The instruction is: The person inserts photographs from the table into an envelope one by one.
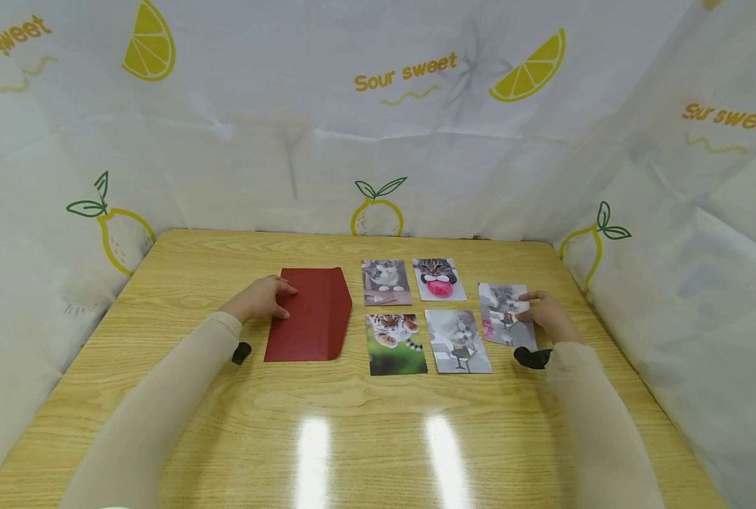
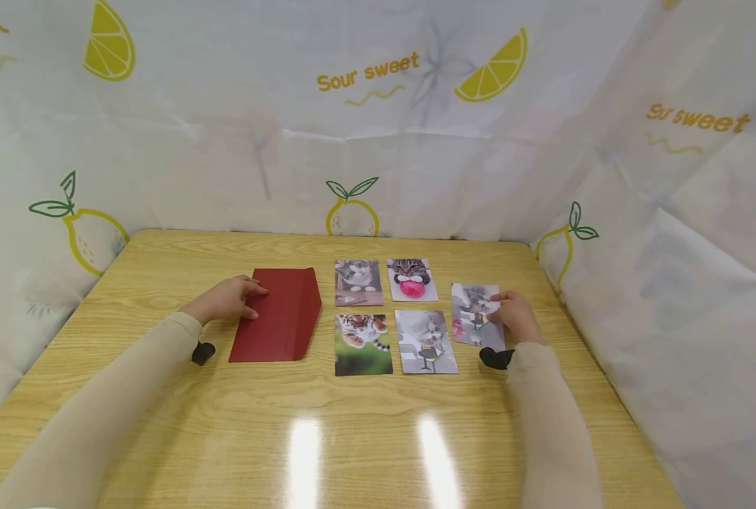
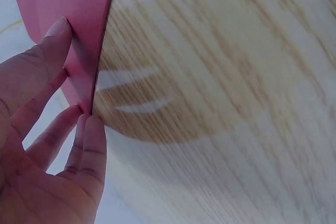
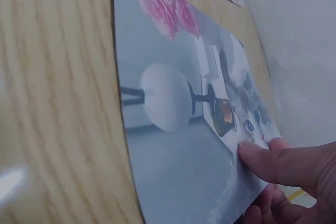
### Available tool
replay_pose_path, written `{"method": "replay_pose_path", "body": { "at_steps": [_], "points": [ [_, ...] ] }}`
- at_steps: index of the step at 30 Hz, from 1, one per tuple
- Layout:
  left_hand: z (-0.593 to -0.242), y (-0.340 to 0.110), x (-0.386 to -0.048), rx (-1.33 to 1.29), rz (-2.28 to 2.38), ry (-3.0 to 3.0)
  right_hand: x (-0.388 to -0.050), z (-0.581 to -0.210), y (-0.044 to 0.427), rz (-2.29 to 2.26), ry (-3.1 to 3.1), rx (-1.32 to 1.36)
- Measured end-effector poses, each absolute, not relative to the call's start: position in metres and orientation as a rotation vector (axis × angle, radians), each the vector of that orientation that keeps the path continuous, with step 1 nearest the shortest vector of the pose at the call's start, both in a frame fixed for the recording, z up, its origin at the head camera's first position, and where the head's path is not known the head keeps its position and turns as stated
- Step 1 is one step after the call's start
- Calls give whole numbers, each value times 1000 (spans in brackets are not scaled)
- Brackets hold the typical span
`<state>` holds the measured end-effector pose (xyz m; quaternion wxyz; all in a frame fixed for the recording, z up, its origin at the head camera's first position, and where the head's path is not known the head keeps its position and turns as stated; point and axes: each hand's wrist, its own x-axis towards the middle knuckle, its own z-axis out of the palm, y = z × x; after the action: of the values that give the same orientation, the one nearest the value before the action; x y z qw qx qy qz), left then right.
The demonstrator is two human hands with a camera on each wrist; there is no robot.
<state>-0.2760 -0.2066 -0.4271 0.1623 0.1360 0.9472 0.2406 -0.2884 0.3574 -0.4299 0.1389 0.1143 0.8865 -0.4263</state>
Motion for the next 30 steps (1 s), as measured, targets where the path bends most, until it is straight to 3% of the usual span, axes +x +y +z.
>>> {"method": "replay_pose_path", "body": {
  "at_steps": [9,16,22,30],
  "points": [
    [-425,-206,-274,391,690,2713,-278,-427,367,-1474,2617,117],
    [-423,-204,-272,380,693,2711,-273,-415,366,-1573,2614,103],
    [-425,-205,-274,387,697,2711,-269,-398,355,-1690,2679,92],
    [-426,-205,-276,403,679,2715,-265,-382,320,-1914,2583,-116]
  ]
}}
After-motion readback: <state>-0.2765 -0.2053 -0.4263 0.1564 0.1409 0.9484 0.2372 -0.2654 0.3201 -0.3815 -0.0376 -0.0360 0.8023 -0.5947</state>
